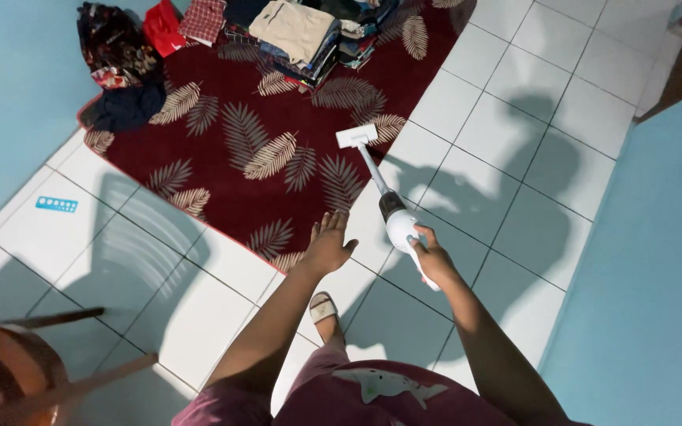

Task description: Vacuuming a tiled floor and a floral rug using a handheld vacuum cleaner

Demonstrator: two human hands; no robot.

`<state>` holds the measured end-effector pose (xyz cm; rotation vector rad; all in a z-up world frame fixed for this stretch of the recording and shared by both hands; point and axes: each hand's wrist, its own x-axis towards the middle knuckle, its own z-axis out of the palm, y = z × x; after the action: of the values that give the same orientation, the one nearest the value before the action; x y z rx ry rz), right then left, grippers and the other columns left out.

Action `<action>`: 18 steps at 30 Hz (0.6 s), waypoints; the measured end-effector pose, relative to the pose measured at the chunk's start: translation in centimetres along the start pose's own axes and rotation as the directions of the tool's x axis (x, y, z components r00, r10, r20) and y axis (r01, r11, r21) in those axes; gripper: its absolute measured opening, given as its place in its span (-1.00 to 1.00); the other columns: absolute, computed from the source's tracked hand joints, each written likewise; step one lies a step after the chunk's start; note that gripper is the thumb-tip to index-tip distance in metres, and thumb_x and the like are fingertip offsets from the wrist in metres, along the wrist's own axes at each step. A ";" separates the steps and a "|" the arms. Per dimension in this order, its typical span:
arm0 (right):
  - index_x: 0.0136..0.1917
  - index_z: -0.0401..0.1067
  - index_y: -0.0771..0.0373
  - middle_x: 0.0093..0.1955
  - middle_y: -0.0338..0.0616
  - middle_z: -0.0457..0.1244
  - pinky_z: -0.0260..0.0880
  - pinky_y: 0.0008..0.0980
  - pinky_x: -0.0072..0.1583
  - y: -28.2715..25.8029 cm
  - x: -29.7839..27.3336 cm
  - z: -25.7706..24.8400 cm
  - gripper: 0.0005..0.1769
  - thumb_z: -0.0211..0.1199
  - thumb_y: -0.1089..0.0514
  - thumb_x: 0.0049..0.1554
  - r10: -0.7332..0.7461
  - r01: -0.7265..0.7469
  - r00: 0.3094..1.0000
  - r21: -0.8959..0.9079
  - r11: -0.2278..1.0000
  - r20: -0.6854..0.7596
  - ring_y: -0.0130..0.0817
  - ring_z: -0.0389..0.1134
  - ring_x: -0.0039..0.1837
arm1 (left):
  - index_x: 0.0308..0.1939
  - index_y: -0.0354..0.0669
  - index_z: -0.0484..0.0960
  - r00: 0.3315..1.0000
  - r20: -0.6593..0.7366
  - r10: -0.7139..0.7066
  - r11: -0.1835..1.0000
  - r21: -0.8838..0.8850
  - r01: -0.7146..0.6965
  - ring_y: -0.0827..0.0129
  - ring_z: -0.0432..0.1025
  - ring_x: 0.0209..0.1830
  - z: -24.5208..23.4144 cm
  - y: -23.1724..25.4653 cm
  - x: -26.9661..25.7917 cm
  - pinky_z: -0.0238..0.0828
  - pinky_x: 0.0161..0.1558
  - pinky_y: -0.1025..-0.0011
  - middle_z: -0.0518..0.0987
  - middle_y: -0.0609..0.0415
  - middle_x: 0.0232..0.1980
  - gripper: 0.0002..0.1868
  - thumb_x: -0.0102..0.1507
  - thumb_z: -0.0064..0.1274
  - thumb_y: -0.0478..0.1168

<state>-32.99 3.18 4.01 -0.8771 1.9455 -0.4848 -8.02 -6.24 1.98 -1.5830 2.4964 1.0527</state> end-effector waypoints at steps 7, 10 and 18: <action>0.39 0.05 0.20 -0.14 0.03 0.34 0.40 -0.12 -0.37 11.7 -1.0 0.6 -0.25 0.27 -0.18 0.13 0.138 -0.125 0.990 0.311 0.942 -0.018 -0.16 0.41 -0.27 | 0.60 -0.16 -0.04 0.999 0.033 0.032 0.999 -0.006 -0.032 -0.07 -0.25 0.68 4.7 6.1 -6.4 -0.32 0.55 -0.09 -0.04 -0.15 0.66 -0.15 0.34 -0.02 0.03; 0.05 0.46 0.45 -0.29 0.02 0.34 0.38 -0.21 -0.36 14.5 -2.3 1.4 -0.25 0.20 -0.38 0.15 0.184 -0.221 0.966 0.216 0.951 0.180 -0.14 0.36 -0.34 | 0.60 -0.17 -0.03 0.998 0.044 0.040 0.999 -0.002 -0.040 -0.08 -0.24 0.68 7.3 7.2 -9.3 -0.32 0.55 -0.11 -0.04 -0.17 0.66 -0.15 0.34 -0.02 0.03; -0.22 0.35 0.28 -0.38 -0.09 0.27 0.30 -0.23 -0.33 16.3 -8.0 2.9 -0.26 0.11 -0.51 0.14 0.273 -0.392 0.893 0.318 0.863 0.359 -0.23 0.31 -0.39 | 0.60 -0.17 -0.03 0.999 0.052 -0.009 1.000 -0.022 0.010 -0.09 -0.26 0.68 9.8 8.6 -16.4 -0.33 0.55 -0.12 -0.07 -0.16 0.67 -0.15 0.34 -0.02 0.03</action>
<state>-34.10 20.12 -3.17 -0.3221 1.5984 -0.4679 -10.18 14.45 4.60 -1.5503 2.4500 1.1095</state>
